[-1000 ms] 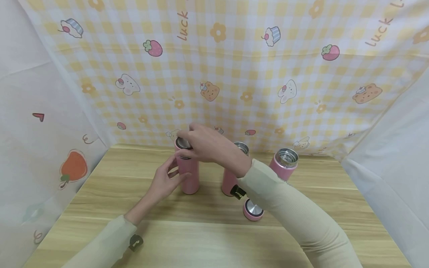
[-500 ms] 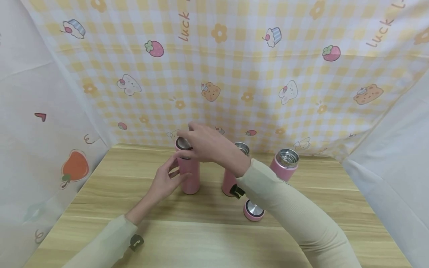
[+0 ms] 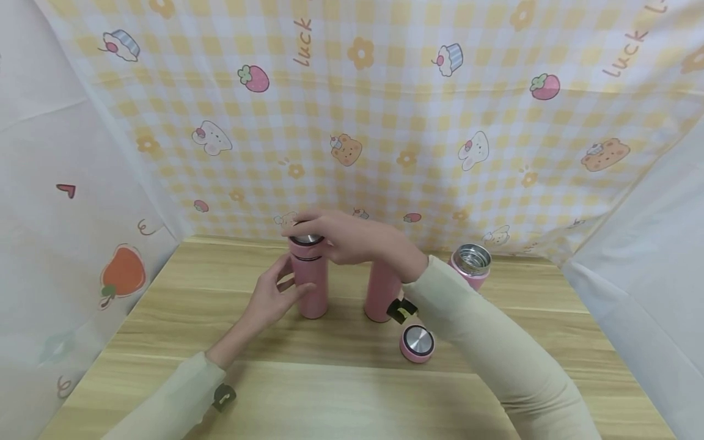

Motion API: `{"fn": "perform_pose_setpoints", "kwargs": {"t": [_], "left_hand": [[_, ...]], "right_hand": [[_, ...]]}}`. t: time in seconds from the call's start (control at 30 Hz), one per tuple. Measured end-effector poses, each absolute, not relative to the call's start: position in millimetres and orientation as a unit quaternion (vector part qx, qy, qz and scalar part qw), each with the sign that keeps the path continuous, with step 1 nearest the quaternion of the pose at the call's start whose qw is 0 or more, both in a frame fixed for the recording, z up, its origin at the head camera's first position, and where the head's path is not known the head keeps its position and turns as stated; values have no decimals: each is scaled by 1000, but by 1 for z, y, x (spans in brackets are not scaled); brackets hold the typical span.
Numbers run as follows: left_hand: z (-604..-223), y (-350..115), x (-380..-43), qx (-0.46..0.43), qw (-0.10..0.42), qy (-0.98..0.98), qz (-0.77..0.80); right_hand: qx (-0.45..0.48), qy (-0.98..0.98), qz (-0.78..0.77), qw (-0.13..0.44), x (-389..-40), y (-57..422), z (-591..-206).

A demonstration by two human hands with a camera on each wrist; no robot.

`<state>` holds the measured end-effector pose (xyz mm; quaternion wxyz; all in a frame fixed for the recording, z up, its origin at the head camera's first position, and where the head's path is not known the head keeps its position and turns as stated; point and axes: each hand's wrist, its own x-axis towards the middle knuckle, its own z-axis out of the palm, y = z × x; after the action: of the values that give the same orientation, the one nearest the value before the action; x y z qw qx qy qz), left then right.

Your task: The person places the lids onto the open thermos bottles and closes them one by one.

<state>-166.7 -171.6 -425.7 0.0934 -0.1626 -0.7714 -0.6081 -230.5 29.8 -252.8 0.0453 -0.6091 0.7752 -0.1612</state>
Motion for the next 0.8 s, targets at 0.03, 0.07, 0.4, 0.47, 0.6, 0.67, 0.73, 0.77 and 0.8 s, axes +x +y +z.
{"fn": "perform_pose_setpoints", "kwargs": {"t": [0.03,0.07,0.4,0.47,0.6,0.67,0.73,0.77,0.8], "left_hand": [[-426,-171,-167,-162,94,-771,-608],[-426,-171,-167,-161,94,-771,-608],[-426,-171,-167,-156,91,-774,-606],[-426,-171,-167,-155,90,-775,-607],[-425,-170,-166,-155,88,-775,-606],[-424,-170,-166,-155,89,-777,-604],[-423,-170,-166,-154,90,-778,-602],[-423,-170,-166,-154,90,-779,-601],[-423,-169,-166,-154,91,-780,-600]], "right_hand": [[-607,777,-158,48,-231,30,-253],[-605,779,-154,49,-231,30,-253],[-596,788,-150,44,-227,30,-253],[-595,790,-146,36,-226,29,-253],[-586,798,-138,21,-224,27,-253],[-578,805,-133,17,-223,26,-253],[-568,812,-128,16,-223,25,-252],[-564,816,-126,16,-222,25,-252],[-560,819,-125,15,-222,25,-252]]}}
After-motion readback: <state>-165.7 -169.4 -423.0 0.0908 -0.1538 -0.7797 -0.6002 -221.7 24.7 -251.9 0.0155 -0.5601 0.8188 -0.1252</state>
